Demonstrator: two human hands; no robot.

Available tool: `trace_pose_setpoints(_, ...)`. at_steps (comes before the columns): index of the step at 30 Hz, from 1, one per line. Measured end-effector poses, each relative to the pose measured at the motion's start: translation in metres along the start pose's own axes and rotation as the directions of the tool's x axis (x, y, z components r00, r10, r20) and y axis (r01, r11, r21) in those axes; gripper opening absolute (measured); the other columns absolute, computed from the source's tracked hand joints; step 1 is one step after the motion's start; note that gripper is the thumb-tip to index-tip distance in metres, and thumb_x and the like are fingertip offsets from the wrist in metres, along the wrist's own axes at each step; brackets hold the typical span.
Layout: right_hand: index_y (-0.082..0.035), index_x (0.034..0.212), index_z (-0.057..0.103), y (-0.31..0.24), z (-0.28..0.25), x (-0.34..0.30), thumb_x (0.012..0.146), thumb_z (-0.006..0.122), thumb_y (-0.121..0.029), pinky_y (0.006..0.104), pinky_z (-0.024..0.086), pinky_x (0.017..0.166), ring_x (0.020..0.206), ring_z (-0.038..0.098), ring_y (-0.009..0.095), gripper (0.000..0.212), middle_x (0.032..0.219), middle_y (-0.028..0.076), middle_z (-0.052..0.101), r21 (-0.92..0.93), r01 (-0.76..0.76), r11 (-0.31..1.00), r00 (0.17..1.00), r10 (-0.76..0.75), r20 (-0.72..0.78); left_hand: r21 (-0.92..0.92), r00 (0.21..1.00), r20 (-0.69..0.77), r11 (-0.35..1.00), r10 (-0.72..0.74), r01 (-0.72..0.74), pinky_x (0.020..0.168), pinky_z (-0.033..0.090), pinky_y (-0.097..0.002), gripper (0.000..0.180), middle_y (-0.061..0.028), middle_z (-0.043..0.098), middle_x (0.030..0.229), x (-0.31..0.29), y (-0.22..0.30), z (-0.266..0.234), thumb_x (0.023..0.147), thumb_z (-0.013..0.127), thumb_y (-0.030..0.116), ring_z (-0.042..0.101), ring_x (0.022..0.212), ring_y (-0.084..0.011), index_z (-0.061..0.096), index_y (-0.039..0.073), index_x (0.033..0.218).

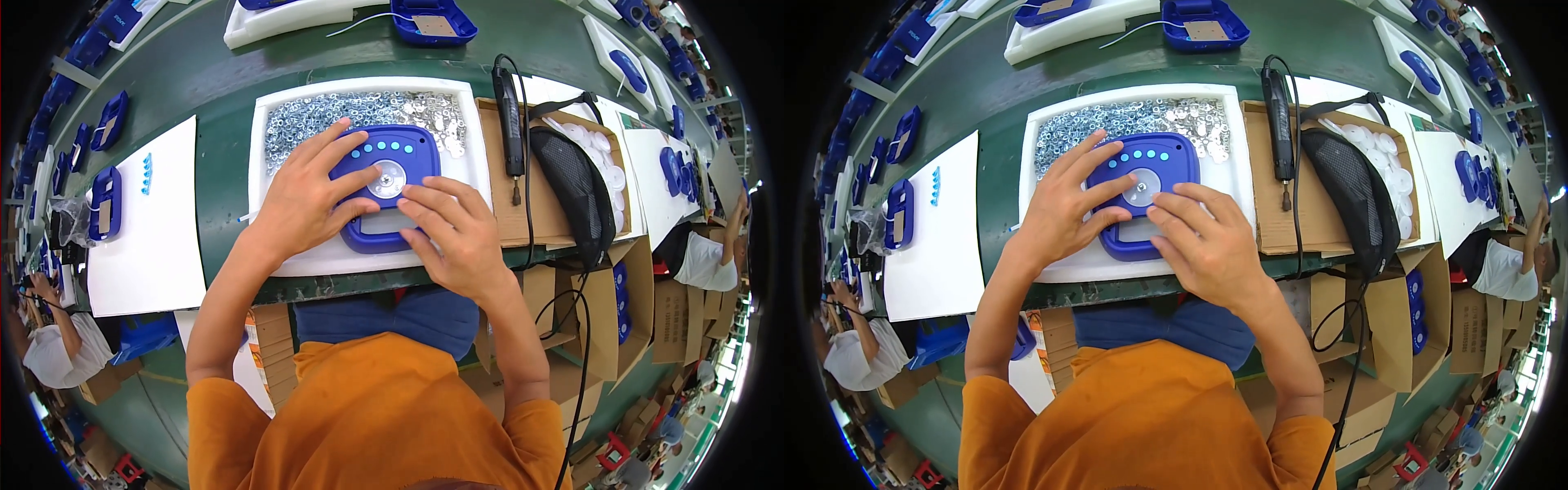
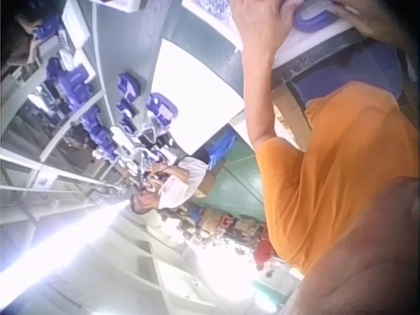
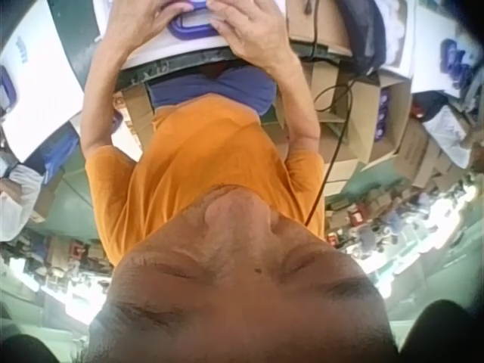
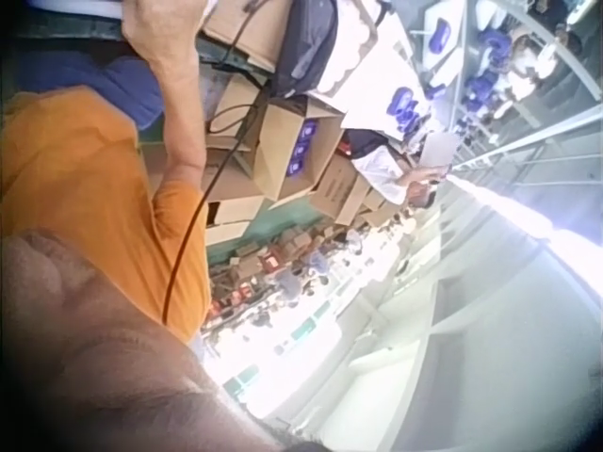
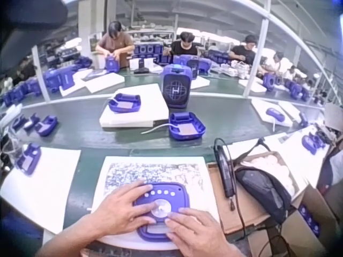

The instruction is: Assembling blue electronic device housings with white plastic components and screws using an electric screwdriver.

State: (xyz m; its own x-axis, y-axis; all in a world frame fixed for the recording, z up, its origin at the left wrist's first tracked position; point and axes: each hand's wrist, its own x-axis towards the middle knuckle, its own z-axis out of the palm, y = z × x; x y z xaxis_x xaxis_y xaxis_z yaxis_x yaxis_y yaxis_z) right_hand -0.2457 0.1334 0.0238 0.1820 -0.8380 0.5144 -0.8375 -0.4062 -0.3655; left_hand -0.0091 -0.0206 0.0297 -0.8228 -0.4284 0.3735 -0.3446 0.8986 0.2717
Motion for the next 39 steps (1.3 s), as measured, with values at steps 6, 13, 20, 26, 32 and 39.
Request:
trace_pose_setpoints(6,-0.004,0.126,0.080,0.004,0.007,0.010,0.095,0.088,-0.026,0.0512,0.052,0.116,0.141,0.064,0.035,0.039,0.138,0.009,0.076,-0.112,0.026,0.993,0.997,-0.018,0.072,-0.055,1.000,0.022,0.998,-0.003,0.004,0.130,0.043,-0.0616,0.051,-0.0152,0.066,0.161,-0.013,0.015,0.004,0.095,0.088,0.048,0.050,0.162,-0.0436,0.083,0.012,0.131)
trace_pose_setpoints(13,-0.004,0.126,0.080,0.008,0.007,0.015,0.094,0.089,-0.029,0.0506,0.051,0.117,0.149,0.061,0.036,0.041,0.144,0.009,0.074,-0.093,0.015,0.996,0.991,-0.003,0.134,-0.034,0.995,-0.045,0.996,-0.085,0.083,0.129,0.043,-0.0621,0.055,-0.0160,0.063,0.163,-0.018,0.016,0.013,0.095,0.087,0.049,0.050,0.161,-0.0454,0.082,0.012,0.135)
trace_pose_setpoints(20,-0.008,0.129,0.082,-0.008,0.005,0.006,0.093,0.090,-0.039,0.0474,0.051,0.101,0.117,0.060,0.034,0.048,0.118,0.011,0.063,-0.160,-0.089,0.983,0.993,0.100,0.061,-0.079,0.994,-0.039,0.992,-0.098,0.095,0.129,0.044,-0.0599,0.052,-0.0161,0.064,0.163,-0.019,0.012,0.019,0.097,0.083,0.053,0.050,0.160,-0.0459,0.084,0.015,0.132)
trace_pose_setpoints(26,-0.011,0.141,0.079,-0.008,0.017,0.003,0.095,0.087,-0.049,0.0469,0.046,0.092,0.102,0.053,0.031,0.061,0.104,0.008,0.054,-0.152,-0.136,0.979,0.986,0.149,0.076,-0.106,0.992,-0.045,0.988,-0.116,0.110,0.128,0.044,-0.0596,0.052,-0.0168,0.064,0.163,-0.019,0.009,0.022,0.098,0.081,0.055,0.050,0.160,-0.0461,0.085,0.017,0.133)
trace_pose_setpoints(32,-0.010,0.145,0.078,-0.010,0.016,0.003,0.092,0.087,-0.060,0.0447,0.044,0.090,0.099,0.050,0.030,0.074,0.103,0.008,0.051,-0.108,-0.159,0.981,0.979,0.171,0.112,-0.066,0.991,-0.023,0.989,-0.135,0.133,0.127,0.044,-0.0604,0.054,-0.0166,0.062,0.167,-0.018,0.008,0.023,0.100,0.078,0.057,0.048,0.162,-0.0463,0.083,0.021,0.141)
trace_pose_setpoints(39,-0.010,0.143,0.079,-0.007,0.015,0.005,0.090,0.090,-0.058,0.0446,0.043,0.088,0.098,0.049,0.029,0.072,0.102,0.007,0.050,-0.080,-0.162,0.984,0.981,0.169,0.099,-0.093,0.992,-0.030,0.988,-0.122,0.119,0.126,0.045,-0.0632,0.056,-0.0175,0.063,0.162,-0.014,0.008,0.022,0.094,0.085,0.052,0.051,0.158,-0.0476,0.082,0.017,0.137)
